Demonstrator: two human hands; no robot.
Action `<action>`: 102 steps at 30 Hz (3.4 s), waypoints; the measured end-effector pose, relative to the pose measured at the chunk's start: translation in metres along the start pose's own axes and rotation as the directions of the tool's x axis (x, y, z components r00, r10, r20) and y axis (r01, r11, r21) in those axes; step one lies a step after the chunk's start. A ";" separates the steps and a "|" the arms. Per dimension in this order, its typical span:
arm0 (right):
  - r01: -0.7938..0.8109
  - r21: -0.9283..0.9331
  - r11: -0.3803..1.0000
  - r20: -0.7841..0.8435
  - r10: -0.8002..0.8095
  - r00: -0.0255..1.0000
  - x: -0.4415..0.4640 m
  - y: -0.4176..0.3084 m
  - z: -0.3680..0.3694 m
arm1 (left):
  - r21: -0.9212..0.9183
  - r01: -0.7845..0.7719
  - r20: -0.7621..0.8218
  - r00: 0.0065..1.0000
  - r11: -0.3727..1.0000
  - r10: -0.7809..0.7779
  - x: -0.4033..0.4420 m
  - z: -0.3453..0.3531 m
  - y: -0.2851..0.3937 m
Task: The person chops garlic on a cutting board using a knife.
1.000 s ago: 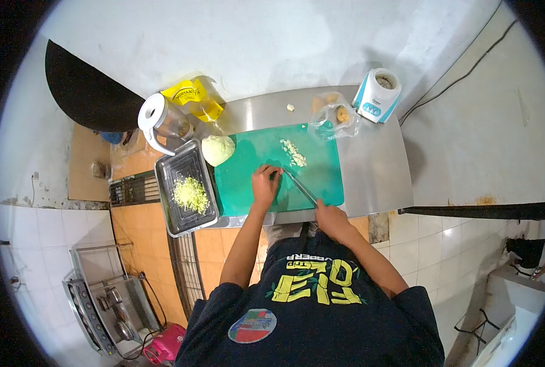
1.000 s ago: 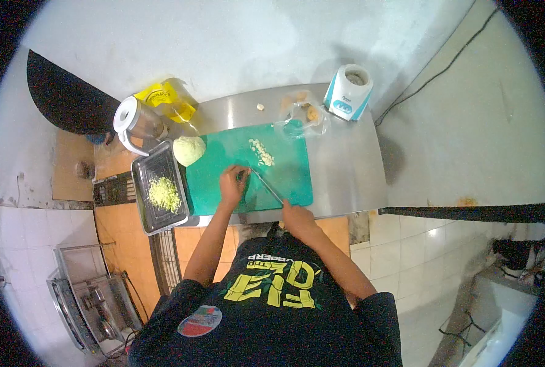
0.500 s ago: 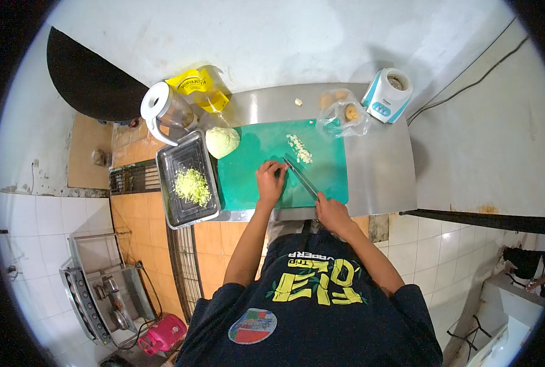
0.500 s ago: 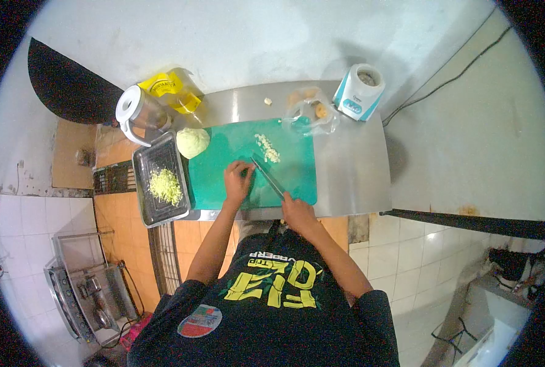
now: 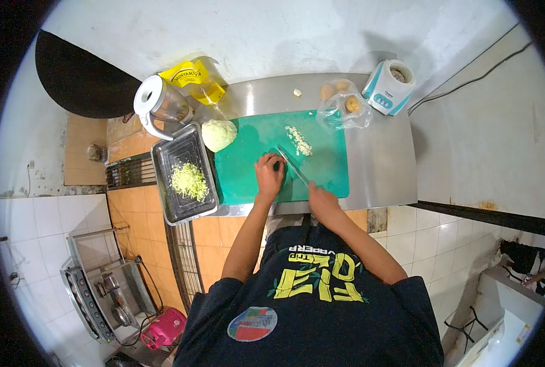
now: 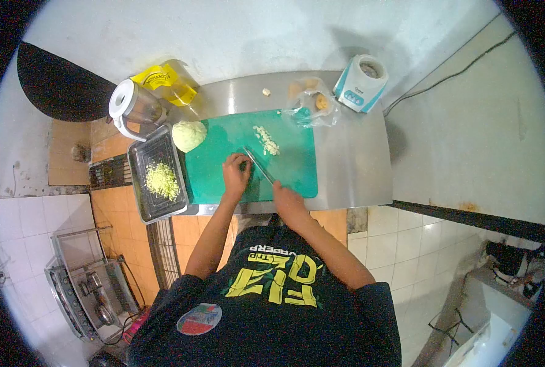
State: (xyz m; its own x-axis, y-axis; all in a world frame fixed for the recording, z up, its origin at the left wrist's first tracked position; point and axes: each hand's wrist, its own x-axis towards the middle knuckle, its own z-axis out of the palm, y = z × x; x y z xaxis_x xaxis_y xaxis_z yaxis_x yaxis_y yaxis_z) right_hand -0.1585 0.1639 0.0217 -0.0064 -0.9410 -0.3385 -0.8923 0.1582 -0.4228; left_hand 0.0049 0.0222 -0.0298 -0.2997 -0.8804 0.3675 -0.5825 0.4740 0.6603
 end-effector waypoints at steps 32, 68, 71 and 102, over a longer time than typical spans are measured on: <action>-0.044 0.068 0.997 -0.050 0.047 0.998 -0.011 0.017 -0.012 | 0.008 0.075 0.040 0.996 0.997 -0.075 -0.001 0.001 0.003; -0.029 0.069 0.997 -0.022 0.031 0.999 0.023 0.012 -0.013 | -0.073 0.052 0.045 0.998 0.996 -0.049 0.003 -0.003 -0.001; -0.046 0.096 0.994 -0.005 0.046 0.999 0.011 0.017 -0.020 | -0.112 0.090 0.069 0.994 0.990 -0.082 0.003 -0.011 0.007; -0.019 0.079 0.997 -0.060 0.024 0.998 0.002 0.013 0.000 | -0.064 0.027 0.023 0.999 0.998 -0.026 0.006 -0.009 0.007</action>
State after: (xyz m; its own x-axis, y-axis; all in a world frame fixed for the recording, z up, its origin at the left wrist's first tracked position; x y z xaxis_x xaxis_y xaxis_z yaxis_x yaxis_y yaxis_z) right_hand -0.1706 0.1645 0.0156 -0.0547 -0.9531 -0.2977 -0.8534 0.1995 -0.4817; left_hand 0.0060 0.0205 -0.0169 -0.3018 -0.8925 0.3352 -0.5410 0.4498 0.7106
